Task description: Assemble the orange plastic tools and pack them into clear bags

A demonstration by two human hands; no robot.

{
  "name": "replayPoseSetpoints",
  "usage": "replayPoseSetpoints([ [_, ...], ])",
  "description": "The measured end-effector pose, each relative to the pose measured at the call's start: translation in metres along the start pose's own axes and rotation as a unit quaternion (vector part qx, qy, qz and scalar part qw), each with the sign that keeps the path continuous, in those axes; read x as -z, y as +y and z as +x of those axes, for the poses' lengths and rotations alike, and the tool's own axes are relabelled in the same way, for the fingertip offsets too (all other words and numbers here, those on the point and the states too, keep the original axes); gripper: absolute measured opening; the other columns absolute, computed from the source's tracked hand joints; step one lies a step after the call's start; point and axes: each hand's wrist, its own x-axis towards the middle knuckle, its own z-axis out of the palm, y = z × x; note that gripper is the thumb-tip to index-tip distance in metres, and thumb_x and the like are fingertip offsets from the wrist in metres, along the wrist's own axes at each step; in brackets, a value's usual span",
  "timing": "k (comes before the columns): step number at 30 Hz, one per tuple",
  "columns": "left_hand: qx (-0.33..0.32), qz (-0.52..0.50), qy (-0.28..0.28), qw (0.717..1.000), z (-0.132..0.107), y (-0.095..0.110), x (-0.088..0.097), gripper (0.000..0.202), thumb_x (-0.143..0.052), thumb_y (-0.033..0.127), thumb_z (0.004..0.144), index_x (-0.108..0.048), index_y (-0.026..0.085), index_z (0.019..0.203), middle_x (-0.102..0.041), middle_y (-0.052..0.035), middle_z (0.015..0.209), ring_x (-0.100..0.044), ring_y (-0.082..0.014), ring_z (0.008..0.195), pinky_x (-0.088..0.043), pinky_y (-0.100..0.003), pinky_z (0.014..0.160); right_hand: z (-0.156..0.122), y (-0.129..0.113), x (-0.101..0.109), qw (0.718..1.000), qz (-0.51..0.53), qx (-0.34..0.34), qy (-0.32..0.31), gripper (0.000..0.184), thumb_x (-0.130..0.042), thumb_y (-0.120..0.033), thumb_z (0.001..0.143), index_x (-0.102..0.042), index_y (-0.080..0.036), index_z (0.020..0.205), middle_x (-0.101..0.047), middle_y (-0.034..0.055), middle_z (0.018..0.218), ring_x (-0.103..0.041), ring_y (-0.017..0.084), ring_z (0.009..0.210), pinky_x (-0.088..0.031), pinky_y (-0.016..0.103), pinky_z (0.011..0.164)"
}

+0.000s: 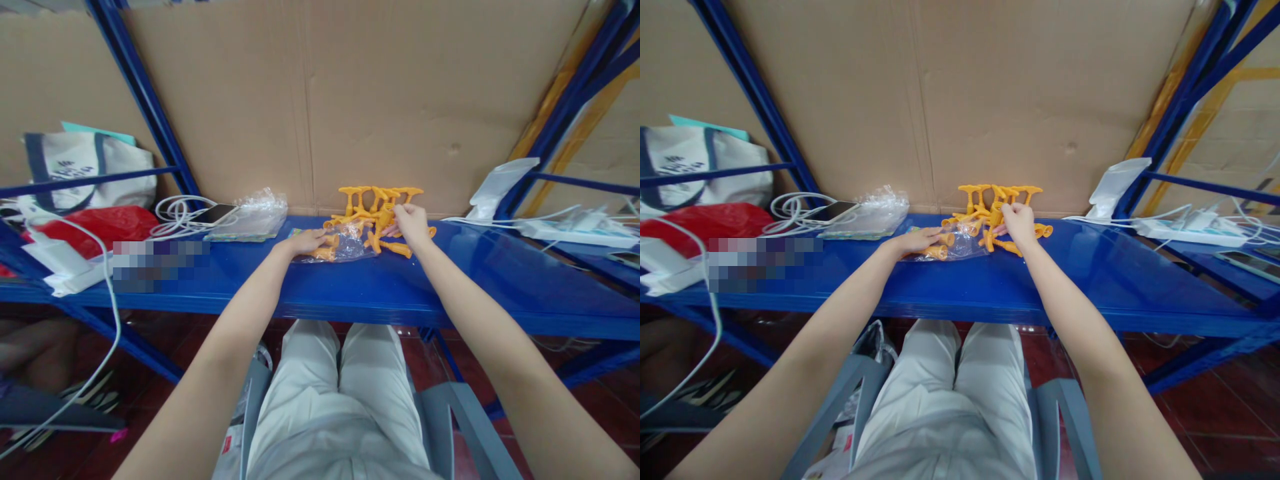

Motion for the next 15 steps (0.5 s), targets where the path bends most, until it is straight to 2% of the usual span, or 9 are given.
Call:
replayPoseSetpoints([
  [3,0.013,0.001,-0.021,1.0,0.0,0.0,0.0,0.067,-0.027,0.045,0.096,-0.037,0.018,0.156,-0.031,-0.0002,0.163,-0.03,-0.019,0.151,-0.018,-0.028,0.123,0.0,0.001,-0.001,0.995,0.081,-0.041,-0.04,0.024,-0.06,-0.033,0.079,-0.04,-0.025,0.069,-0.045,-0.007,0.051,-0.068,0.019,0.055,-0.054,0.029,0.053],
  [5,0.017,0.005,-0.019,1.0,0.001,-0.001,0.0,0.066,-0.027,0.045,0.096,-0.037,0.02,0.156,-0.03,0.0019,0.163,-0.029,-0.0192,0.151,-0.017,-0.029,0.124,0.001,0.003,-0.001,0.987,0.125,-0.055,-0.088,0.026,-0.062,-0.034,0.078,-0.04,-0.024,0.07,-0.046,-0.007,0.055,-0.071,0.019,0.06,-0.056,0.029,0.059],
  [7,0.017,0.007,-0.016,1.0,0.002,-0.001,0.0,0.065,-0.027,0.045,0.096,-0.037,0.022,0.156,-0.031,0.0031,0.162,-0.029,-0.0191,0.151,-0.018,-0.03,0.124,0.003,0.008,-0.002,0.978,0.152,-0.047,-0.138,0.027,-0.066,-0.035,0.075,-0.041,-0.023,0.071,-0.051,-0.0061,0.06,-0.073,0.018,0.066,-0.057,0.028,0.064],
  [9,0.018,0.008,-0.016,1.0,0.002,-0.001,0.0,0.064,-0.027,0.044,0.096,-0.037,0.023,0.156,-0.031,0.003,0.162,-0.029,-0.0192,0.151,-0.018,-0.031,0.124,0.003,0.014,-0.006,0.974,0.159,-0.023,-0.162,0.029,-0.071,-0.03,0.07,-0.042,-0.023,0.074,-0.057,-0.0056,0.067,-0.072,0.016,0.072,-0.056,0.026,0.066],
  [12,0.017,0.007,-0.022,1.0,0.001,0.001,0.0,0.065,-0.027,0.044,0.096,-0.036,0.022,0.156,-0.029,0.0024,0.163,-0.028,-0.0189,0.151,-0.016,-0.031,0.124,0.005,0.023,-0.014,0.984,0.127,0.01,-0.124,0.038,-0.077,-0.019,0.06,-0.042,-0.023,0.076,-0.059,-0.0074,0.071,-0.068,0.013,0.068,-0.052,0.022,0.061],
  [15,0.017,-0.004,-0.021,1.0,-0.001,0.002,0.001,0.064,-0.026,0.043,0.096,-0.036,0.023,0.156,-0.029,0.0026,0.163,-0.028,-0.0181,0.152,-0.017,-0.031,0.124,0.009,0.029,-0.018,0.993,0.084,0.015,-0.076,0.044,-0.079,-0.02,0.058,-0.039,-0.024,0.077,-0.056,-0.0092,0.069,-0.061,0.011,0.06,-0.047,0.02,0.053],
])
